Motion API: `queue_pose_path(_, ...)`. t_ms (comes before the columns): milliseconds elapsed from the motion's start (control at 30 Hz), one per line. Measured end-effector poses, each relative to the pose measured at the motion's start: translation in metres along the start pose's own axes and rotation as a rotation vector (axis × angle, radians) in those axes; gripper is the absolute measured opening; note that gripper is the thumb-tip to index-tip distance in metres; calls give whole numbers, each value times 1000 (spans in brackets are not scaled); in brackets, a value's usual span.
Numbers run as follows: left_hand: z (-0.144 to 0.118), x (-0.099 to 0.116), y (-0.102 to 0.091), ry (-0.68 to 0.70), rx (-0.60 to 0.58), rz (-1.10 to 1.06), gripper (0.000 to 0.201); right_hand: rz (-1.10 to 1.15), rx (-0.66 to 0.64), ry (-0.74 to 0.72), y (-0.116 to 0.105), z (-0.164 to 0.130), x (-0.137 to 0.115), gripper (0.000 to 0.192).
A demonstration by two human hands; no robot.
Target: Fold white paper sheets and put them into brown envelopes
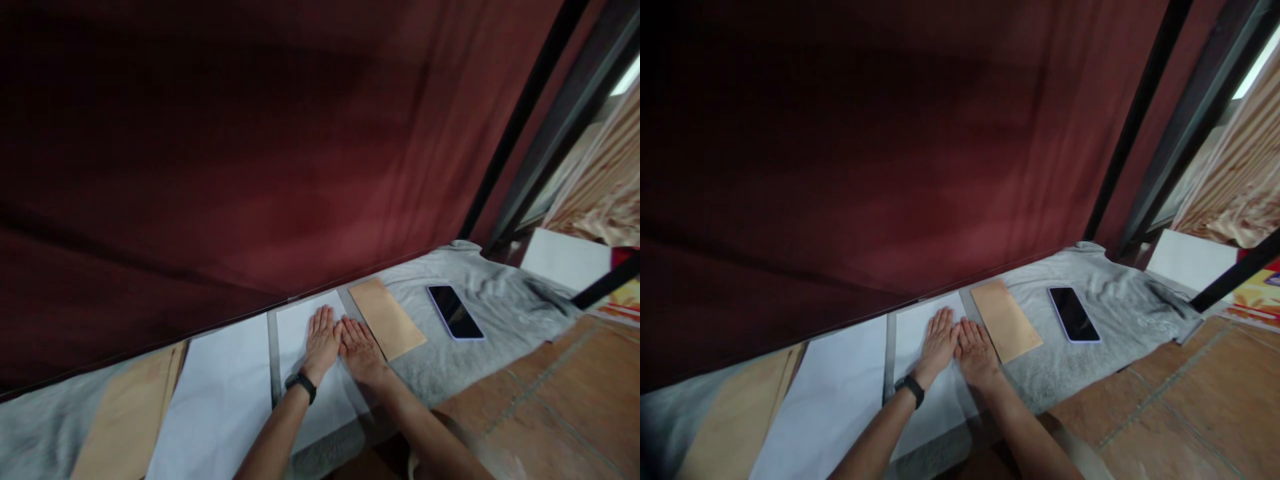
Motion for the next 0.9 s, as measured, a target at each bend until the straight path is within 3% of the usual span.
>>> queue_pose_path(167, 18, -37, 4, -128, 15, 21, 58, 3, 14, 28, -4, -1, 4, 51)
queue_pose_path(400, -8, -74, 2, -258, 111, 24, 60, 3, 35, 30, -5, -1, 2, 51)
queue_pose_path(700, -76, -57, 14, -285, 44, 39, 55, 39, 13, 19, -6, 6, -3, 51)
queue_pose_path(900, -89, -39, 16, -278, 45, 33, 53, 127, 13, 27, -20, 20, -15, 48)
Point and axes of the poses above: each hand's wrist, its own z-axis towards the middle knuckle, its own y-axis out of the palm, x = y × z, the point moved 10 cm from there along z, towards the middle knuckle, and after that the axes turned 11 degrees about -x, right-handed, at the moved point
